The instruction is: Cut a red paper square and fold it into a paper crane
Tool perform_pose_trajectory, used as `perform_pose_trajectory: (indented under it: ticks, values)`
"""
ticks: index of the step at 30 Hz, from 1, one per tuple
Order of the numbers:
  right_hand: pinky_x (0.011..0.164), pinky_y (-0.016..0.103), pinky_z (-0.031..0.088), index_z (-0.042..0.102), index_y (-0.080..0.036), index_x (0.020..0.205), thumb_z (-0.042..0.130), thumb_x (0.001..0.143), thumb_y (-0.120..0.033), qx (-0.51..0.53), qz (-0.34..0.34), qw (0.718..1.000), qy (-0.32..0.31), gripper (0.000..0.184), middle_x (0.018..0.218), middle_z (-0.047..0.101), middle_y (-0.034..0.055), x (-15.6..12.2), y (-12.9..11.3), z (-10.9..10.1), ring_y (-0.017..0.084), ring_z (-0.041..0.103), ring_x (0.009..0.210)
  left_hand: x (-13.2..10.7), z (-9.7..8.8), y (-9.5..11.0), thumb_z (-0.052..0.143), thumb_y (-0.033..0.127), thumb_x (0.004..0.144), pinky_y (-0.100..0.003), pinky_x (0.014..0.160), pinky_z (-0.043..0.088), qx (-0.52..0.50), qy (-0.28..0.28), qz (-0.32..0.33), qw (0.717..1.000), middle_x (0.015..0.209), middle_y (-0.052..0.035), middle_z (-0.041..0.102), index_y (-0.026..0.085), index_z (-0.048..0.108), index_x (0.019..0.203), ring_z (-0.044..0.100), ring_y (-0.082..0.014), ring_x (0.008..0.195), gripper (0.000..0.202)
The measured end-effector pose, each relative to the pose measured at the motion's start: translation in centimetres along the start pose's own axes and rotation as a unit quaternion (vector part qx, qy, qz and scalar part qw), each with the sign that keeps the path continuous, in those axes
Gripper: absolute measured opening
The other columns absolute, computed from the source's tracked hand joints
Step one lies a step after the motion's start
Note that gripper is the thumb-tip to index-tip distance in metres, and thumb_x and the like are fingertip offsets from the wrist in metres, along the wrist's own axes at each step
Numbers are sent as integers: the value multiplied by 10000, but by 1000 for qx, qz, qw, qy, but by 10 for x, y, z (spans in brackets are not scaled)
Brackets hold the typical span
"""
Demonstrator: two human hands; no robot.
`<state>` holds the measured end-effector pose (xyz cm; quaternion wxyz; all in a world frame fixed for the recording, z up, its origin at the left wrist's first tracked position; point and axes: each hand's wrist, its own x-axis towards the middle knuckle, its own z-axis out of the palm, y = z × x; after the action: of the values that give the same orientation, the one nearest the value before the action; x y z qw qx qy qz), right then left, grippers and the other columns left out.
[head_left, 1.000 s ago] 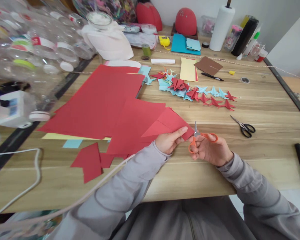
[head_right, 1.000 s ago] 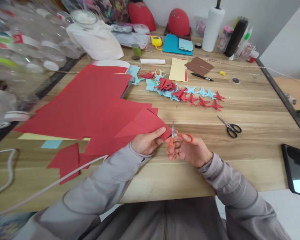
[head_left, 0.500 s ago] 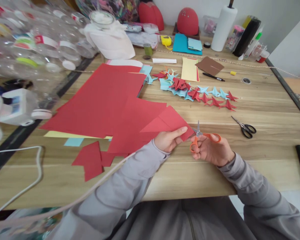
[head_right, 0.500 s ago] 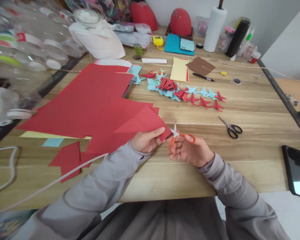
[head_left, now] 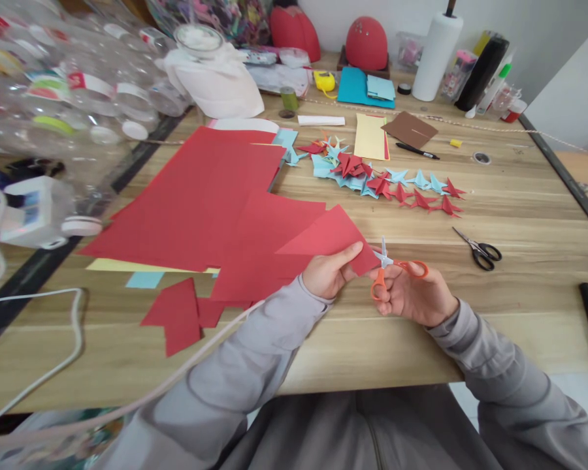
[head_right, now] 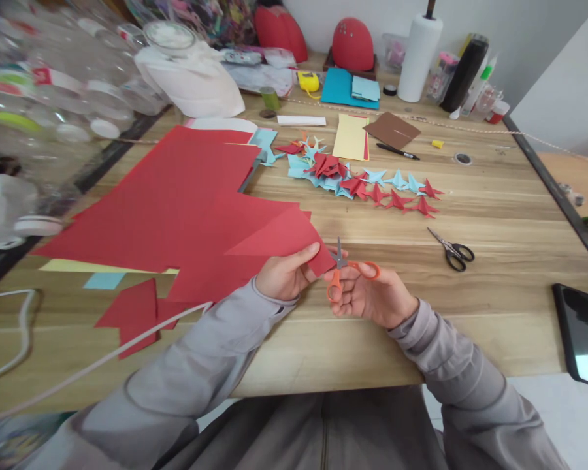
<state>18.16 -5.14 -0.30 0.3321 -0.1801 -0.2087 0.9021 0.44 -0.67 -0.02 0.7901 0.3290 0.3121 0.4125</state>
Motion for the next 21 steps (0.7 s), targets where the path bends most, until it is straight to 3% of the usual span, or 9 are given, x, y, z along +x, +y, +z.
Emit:
perform_pose_trajectory:
  ticks: [5,13,18,21]
  values:
    - [703,297,471,625,-123,1010,591,757,-510,-8,4,1000,0,464,816,641,55,0,0,1,152,608,732,-2,2,-2,715,401,700,-349,778,528,28,-20,16,999,634,-43,667,142,675,697,671,-217,762,262]
    - [705,307,473,612,-129,991,633,718,-531,-11,-5,1000,8,486,819,634,57,1,6,7,160,604,744,-1,-3,-5,704,412,712,-334,740,532,20,-29,21,999,619,-31,667,151,670,657,662,-191,682,269]
    - [658,236,467,628,-201,972,696,702,-402,21,-140,988,59,343,757,598,-21,0,-4,7,101,562,689,0,-4,-3,731,431,674,-384,869,508,-12,-56,-24,998,829,-95,728,129,716,777,667,-267,913,320]
    - [616,231,465,640,-194,952,708,702,-386,-30,-171,981,88,323,727,586,-22,1,-9,8,96,552,659,0,-4,-4,738,422,670,-404,896,493,-8,-31,-16,999,858,-103,730,121,719,793,663,-269,919,326]
